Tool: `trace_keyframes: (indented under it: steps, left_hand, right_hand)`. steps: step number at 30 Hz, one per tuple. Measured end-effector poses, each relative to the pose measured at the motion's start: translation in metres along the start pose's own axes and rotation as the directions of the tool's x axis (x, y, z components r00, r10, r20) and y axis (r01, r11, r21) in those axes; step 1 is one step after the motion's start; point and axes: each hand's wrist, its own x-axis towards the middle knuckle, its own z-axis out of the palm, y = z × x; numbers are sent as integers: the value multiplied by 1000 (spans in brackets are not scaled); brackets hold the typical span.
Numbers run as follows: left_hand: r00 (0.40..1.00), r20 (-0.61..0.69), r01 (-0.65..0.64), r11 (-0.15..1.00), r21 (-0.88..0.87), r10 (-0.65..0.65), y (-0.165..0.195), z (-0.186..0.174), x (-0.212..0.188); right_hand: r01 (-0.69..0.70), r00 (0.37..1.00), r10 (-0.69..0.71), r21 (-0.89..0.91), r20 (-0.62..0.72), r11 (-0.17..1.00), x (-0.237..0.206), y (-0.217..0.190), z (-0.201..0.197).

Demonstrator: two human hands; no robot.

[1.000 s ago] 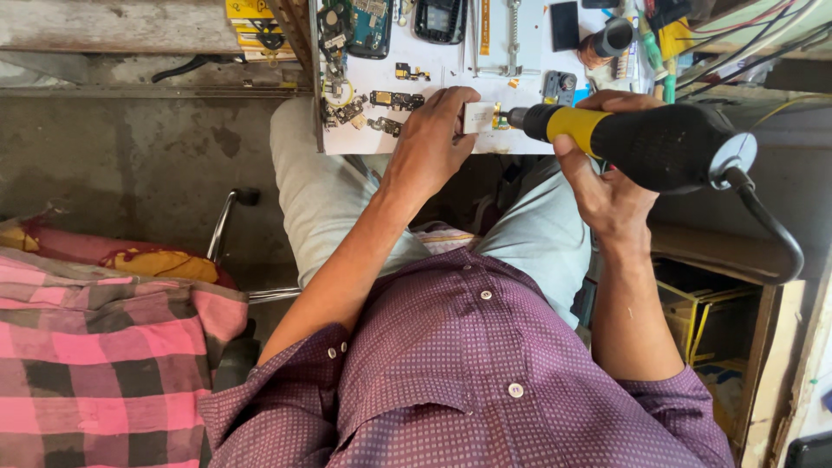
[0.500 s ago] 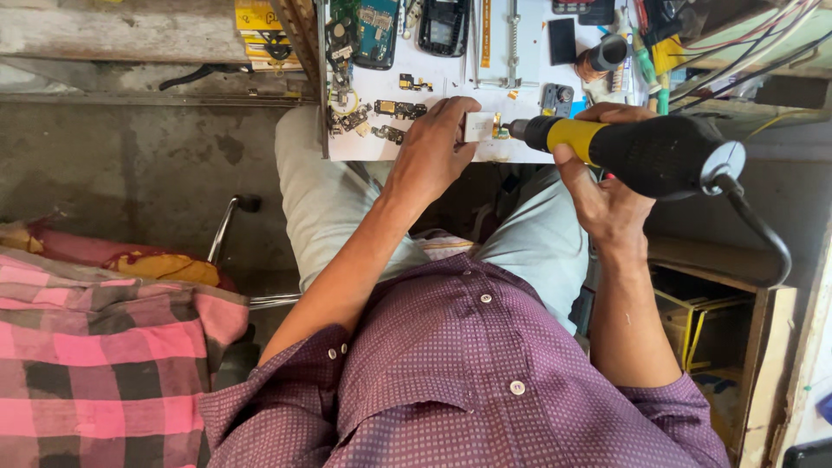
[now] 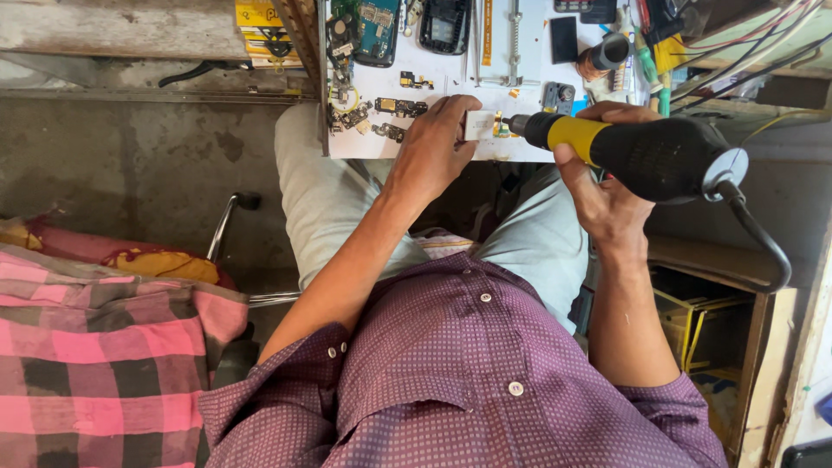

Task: The person sits at a cluttered repair workbench holding a small white component board in one hand and a soldering iron in the other, soldering along its edge. They then set the iron aside, pick up a hot air gun, and blow hot air onto the component while steadying it on the bench.

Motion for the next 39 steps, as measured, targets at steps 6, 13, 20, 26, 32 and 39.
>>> trace_keyframes:
  steps: [6, 13, 20, 26, 32, 39]
  left_hand:
    - [999, 15, 35, 999, -19, -34, 1, 0, 0]
    - [1000, -10, 0, 1000, 5, 0, 0, 0, 0]
    - [1000, 6, 12, 1000, -13, -12, -2, 1, 1]
    - [1000, 4, 4, 1000, -2, -4, -1, 1, 2]
    - [999, 18, 40, 999, -15, -40, 1, 0, 1]
    - [1000, -3, 4, 1000, -7, -4, -1, 1, 2]
  right_hand:
    - [-14, 1000, 14, 39, -1, 999, -1, 3, 1]
    - [-34, 999, 34, 24, -6, 999, -1, 5, 1]
    - [-25, 1000, 25, 39, -8, 999, 0, 4, 2]
    - [-44, 999, 44, 37, -6, 998, 1, 4, 2]
    - [-27, 1000, 27, 16, -2, 1000, 4, 2, 2]
    - [-22, 1000, 22, 50, 3, 999, 3, 6, 1]
